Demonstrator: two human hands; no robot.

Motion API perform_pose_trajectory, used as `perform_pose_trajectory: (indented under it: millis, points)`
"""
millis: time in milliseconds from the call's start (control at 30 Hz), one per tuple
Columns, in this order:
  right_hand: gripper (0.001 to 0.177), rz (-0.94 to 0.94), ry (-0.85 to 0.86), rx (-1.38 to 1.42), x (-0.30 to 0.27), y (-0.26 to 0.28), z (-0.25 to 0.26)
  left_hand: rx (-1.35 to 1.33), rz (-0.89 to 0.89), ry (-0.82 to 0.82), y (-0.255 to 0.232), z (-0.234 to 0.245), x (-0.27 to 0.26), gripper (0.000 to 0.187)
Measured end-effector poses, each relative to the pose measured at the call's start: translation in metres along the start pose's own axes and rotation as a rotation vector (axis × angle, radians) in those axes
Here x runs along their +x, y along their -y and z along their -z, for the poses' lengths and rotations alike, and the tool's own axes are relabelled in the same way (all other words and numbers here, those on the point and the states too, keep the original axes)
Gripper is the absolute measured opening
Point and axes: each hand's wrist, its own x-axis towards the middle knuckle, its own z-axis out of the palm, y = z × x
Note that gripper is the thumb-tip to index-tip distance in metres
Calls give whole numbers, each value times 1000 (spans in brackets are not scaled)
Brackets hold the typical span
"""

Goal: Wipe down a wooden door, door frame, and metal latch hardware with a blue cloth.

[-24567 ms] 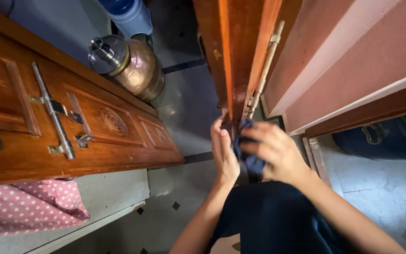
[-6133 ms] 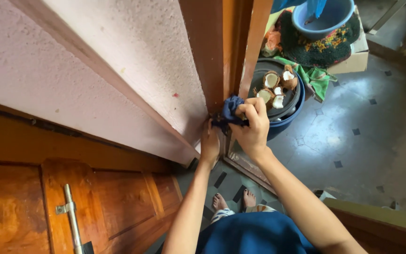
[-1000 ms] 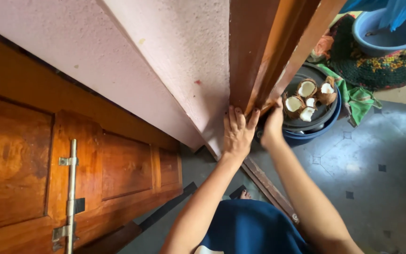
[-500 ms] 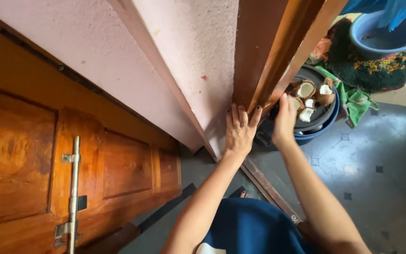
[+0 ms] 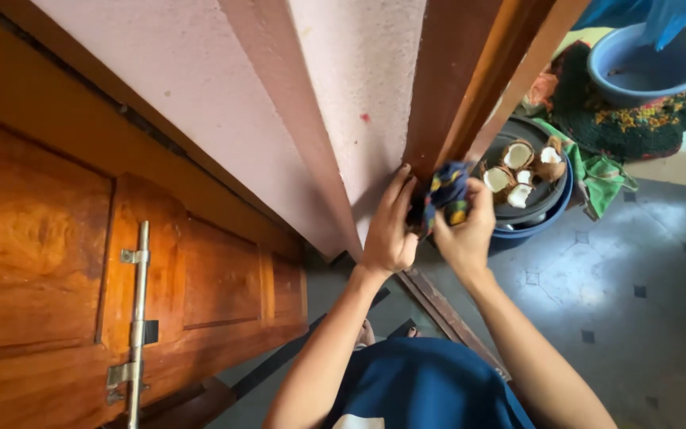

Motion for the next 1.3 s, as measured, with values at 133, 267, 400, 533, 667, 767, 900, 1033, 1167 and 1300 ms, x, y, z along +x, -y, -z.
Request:
perform_pose_trajectory:
  millis: [133, 267, 400, 533, 667, 767, 900, 1033, 1167, 1300]
  points:
    - [40, 173, -88, -74, 32, 53, 14, -326, 117, -70, -13, 0, 5, 56]
    - [39, 302, -80, -233, 8, 14, 8, -454, 229, -167, -14, -1, 7, 70]
    - [41, 140, 186, -399, -33, -77, 2, -504, 253, -198, 0, -1, 0, 69]
    - [38, 109, 108, -303, 7, 6, 9, -452, 370, -153, 0, -1, -9, 69]
    - [33, 209, -22, -259, 24, 32, 19, -285, 333, -155, -1, -15, -16, 56]
    - [34, 173, 32, -322, -3, -15, 12, -288, 354, -191, -5, -11, -13, 43]
    - [36, 124, 155, -444, -19, -57, 7, -419, 519, -121, -5, -9, -13, 42]
    - [34, 128, 26, -104, 14, 19, 13, -166, 209, -215, -9, -12, -8, 38]
    - [31, 220, -85, -164, 19, 19, 11, -179, 391, -244, -9, -13, -2, 33]
    - [39, 153, 48, -294, -18, -52, 4, -103, 331, -281, -4, -10, 4, 24]
